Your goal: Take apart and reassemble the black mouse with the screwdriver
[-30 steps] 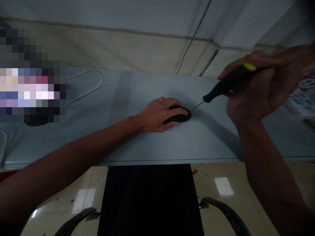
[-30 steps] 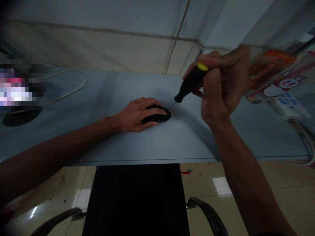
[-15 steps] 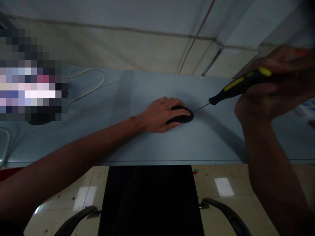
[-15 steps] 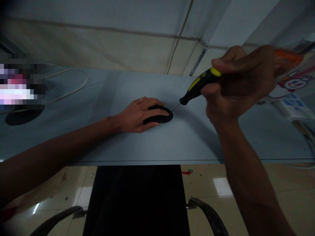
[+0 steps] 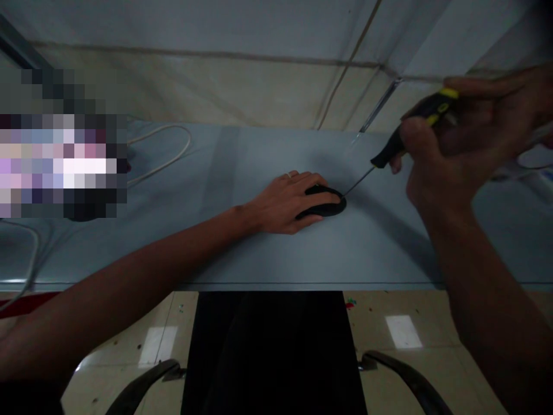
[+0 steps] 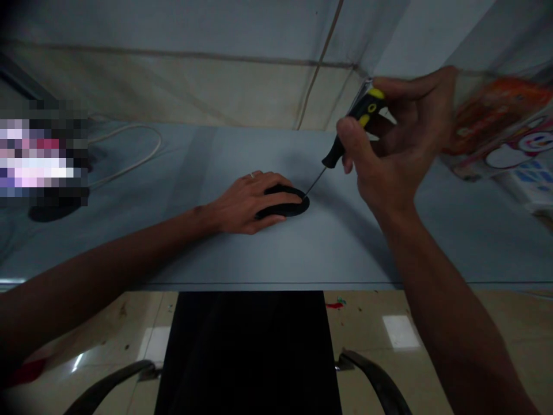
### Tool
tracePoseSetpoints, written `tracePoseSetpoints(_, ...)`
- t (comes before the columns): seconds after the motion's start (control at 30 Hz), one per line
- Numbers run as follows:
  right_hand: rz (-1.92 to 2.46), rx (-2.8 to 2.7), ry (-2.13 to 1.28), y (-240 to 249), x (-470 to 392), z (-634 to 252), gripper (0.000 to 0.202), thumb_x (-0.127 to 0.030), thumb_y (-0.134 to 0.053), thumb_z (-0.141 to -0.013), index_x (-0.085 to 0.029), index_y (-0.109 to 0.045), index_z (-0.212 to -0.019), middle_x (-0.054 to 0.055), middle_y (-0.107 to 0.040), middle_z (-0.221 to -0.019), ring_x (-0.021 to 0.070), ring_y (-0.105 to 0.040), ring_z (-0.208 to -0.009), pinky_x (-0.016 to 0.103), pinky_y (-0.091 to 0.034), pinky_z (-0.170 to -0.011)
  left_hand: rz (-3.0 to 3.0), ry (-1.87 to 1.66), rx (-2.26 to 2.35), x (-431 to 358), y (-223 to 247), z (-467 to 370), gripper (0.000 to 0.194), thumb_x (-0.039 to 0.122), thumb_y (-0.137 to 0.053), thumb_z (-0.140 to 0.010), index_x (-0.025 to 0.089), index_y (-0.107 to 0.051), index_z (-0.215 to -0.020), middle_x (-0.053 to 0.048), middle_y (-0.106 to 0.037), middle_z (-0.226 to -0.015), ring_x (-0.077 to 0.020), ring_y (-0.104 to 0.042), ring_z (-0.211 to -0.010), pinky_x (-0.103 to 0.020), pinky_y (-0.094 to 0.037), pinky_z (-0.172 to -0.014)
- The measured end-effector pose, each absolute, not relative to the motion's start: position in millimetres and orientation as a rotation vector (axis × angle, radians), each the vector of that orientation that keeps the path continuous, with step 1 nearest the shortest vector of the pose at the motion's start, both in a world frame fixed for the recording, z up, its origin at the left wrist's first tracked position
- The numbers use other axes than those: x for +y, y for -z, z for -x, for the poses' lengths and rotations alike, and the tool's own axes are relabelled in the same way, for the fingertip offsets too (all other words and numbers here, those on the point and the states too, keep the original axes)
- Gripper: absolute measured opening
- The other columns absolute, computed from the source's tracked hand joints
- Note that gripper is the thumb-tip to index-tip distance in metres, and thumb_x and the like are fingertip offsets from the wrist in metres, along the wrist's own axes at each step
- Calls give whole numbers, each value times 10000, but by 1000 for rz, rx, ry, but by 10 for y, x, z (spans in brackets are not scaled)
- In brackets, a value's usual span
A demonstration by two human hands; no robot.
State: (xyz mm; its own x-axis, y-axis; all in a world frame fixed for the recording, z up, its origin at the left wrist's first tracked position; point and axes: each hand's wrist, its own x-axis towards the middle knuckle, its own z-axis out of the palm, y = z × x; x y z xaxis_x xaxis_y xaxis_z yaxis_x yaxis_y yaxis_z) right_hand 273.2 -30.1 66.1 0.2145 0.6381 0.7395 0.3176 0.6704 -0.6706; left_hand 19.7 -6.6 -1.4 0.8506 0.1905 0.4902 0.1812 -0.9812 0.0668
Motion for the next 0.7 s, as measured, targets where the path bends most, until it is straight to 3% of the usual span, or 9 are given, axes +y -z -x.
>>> tracePoseSetpoints(0.03, 824, -1372, -169, -682, -319, -2677, 463, -524, -917, -717, -309, -632, -1012, 5, -574, -1064, 136, -605, -821, 228, -486, -485, -3004, -808, 300, -64, 18, -197, 503, 539, -382, -1100, 230, -577, -1445, -141, -614, -1368, -267, -614, -1184, -428, -509, -976)
tracePoseSetpoints(0.1, 786, -1300, -131, -705, -304, -2638, 339, -413, -924, -717, -281, -682, -914, -16, -588, -894, 95, -550, -654, 206, -428, -405, -3002, -808, 297, -58, 26, -198, 514, 542, -376, -1101, 225, -568, -1458, -145, -612, -1363, -265, -613, -1187, -424, -515, -976)
tracePoseSetpoints(0.3, 1311, -1363, -442, -566, -129, -2835, 295, -346, -912, -676, -260, -725, -887, -13, -672, -774, 107, -519, -460, 257, -359, -331, -3039, -837, 292, -42, 50, -193, 514, 527, -383, -1104, 246, -555, -1498, -141, -611, -1329, -260, -619, -1139, -413, -515, -928)
tracePoseSetpoints(0.43, 1614, -1696, -560, -482, -160, -2846, 303, -412, -853, -707, -250, -758, -945, 22, -725, -847, 148, -589, -512, 317, -459, -429, -3038, -826, 316, -57, 36, -191, 503, 515, -424, -1087, 250, -566, -1490, -133, -617, -1335, -261, -607, -1133, -428, -499, -944)
tracePoseSetpoints(0.53, 1693, -1890, -574, -437, -168, -2850, 289, -451, -773, -771, -263, -766, -991, 47, -770, -956, 215, -689, -699, 403, -571, -645, -3054, -827, 326, -79, 7, -187, 489, 487, -485, -1058, 257, -575, -1480, -124, -622, -1368, -281, -574, -1189, -450, -484, -981)
tracePoseSetpoints(0.7, 1731, -2096, -454, -414, -165, -2849, 401, -488, -671, -845, -225, -767, -1131, 125, -759, -1073, 301, -698, -889, 523, -555, -893, -3128, -1025, 317, -94, -18, -181, 520, 405, -507, -1070, 209, -469, -1551, -117, -597, -1500, -288, -548, -1275, -461, -474, -1047)
